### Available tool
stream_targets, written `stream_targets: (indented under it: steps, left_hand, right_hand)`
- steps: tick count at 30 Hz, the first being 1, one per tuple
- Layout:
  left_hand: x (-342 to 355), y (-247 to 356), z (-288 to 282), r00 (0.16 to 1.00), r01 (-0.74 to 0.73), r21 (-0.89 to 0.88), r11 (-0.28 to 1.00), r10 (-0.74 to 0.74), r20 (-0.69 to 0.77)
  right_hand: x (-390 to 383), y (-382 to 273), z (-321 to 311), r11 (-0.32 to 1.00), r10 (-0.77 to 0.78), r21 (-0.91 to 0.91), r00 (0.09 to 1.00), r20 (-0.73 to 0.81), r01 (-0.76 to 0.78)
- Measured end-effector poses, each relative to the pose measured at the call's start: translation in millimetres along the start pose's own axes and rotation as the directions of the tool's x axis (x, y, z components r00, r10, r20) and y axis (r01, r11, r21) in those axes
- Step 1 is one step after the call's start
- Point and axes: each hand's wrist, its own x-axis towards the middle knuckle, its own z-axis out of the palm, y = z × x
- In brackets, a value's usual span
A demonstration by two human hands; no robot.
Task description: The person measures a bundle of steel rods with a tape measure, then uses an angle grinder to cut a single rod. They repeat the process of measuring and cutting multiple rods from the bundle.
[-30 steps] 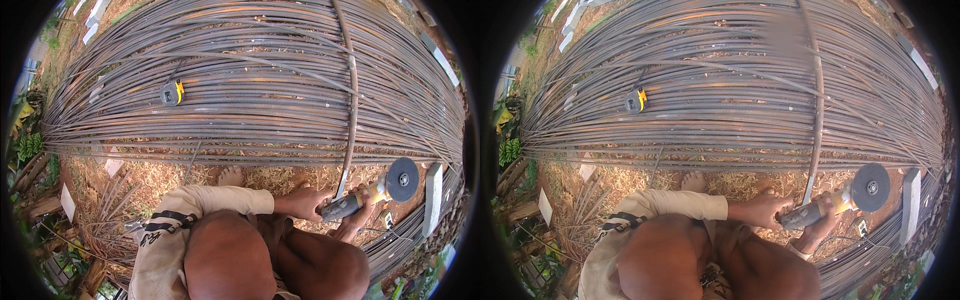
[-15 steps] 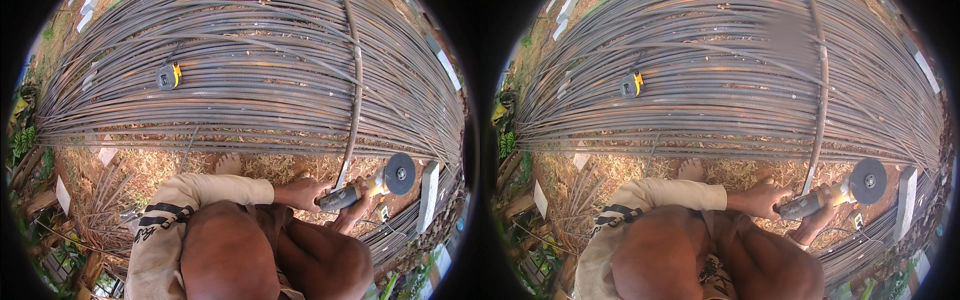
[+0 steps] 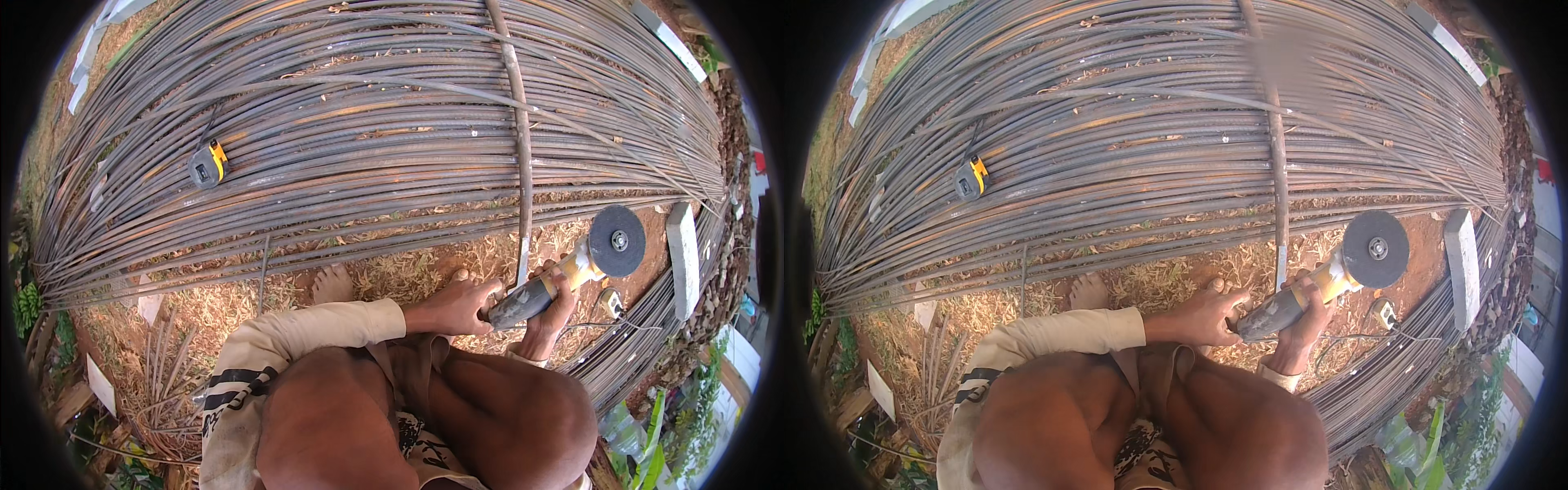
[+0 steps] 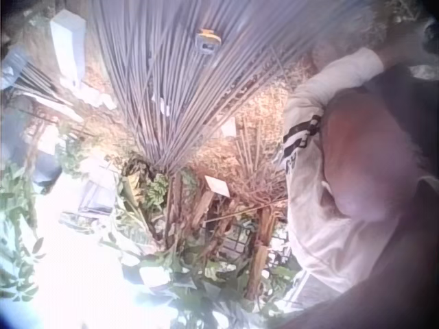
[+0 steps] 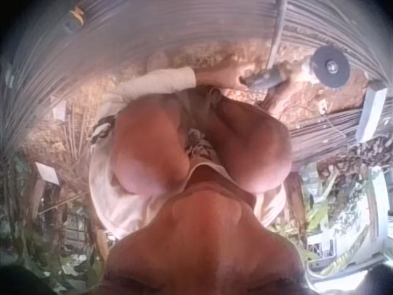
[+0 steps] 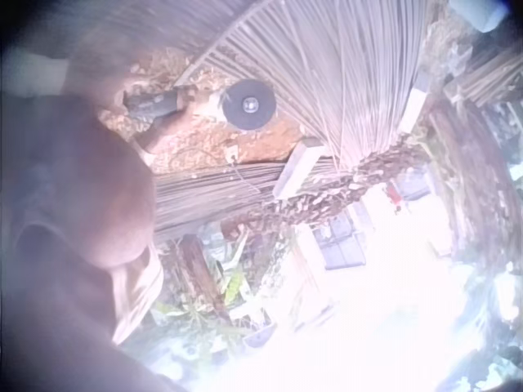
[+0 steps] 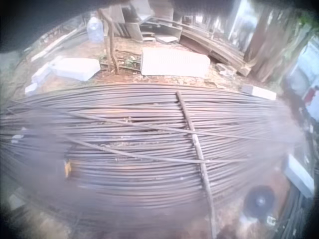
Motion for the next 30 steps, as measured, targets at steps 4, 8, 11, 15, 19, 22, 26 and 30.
stream_targets:
  steps: [4,8,11,15,19,22,26,30]
  left_hand:
    - [2,-4,6,0.996,-0.063,0.032,0.998,0.064,-0.064]
    - [2,-6,15,0.969,-0.139,0.084,0.987,0.153,-0.196]
    - [1,9,12,0.969,-0.092,0.126,0.988,0.118,-0.217]
    - [0,18,9,0.927,-0.170,0.146,0.975,0.208,-0.311]
    - [4,21,1,0.742,-0.348,0.375,0.859,0.497,-0.449]
    - [5,20,0,0.808,-0.214,0.334,0.918,0.359,-0.468]
    - [13,18,2,0.879,-0.122,0.348,0.930,0.264,-0.398]
    - [8,24,1,0.893,-0.080,0.385,0.919,0.238,-0.381]
  right_hand:
    - [-2,0,-1,1.000,0.011,-0.014,0.999,-0.045,-0.012]
    - [-1,-1,2,0.999,0.001,0.040,0.997,-0.076,0.002]
    - [8,-4,2,0.996,0.030,0.083,0.997,-0.070,-0.024]
    - [1,-18,19,0.975,-0.008,0.220,0.995,-0.104,0.031]
    - [-2,-20,27,0.944,-0.036,0.319,0.988,-0.152,0.083]
    - [2,-19,27,0.932,-0.053,0.342,0.978,-0.202,0.121]
    - [4,-17,17,0.927,-0.022,0.363,0.978,-0.207,0.097]
    - [8,-13,23,0.960,-0.004,0.275,0.981,-0.193,0.058]
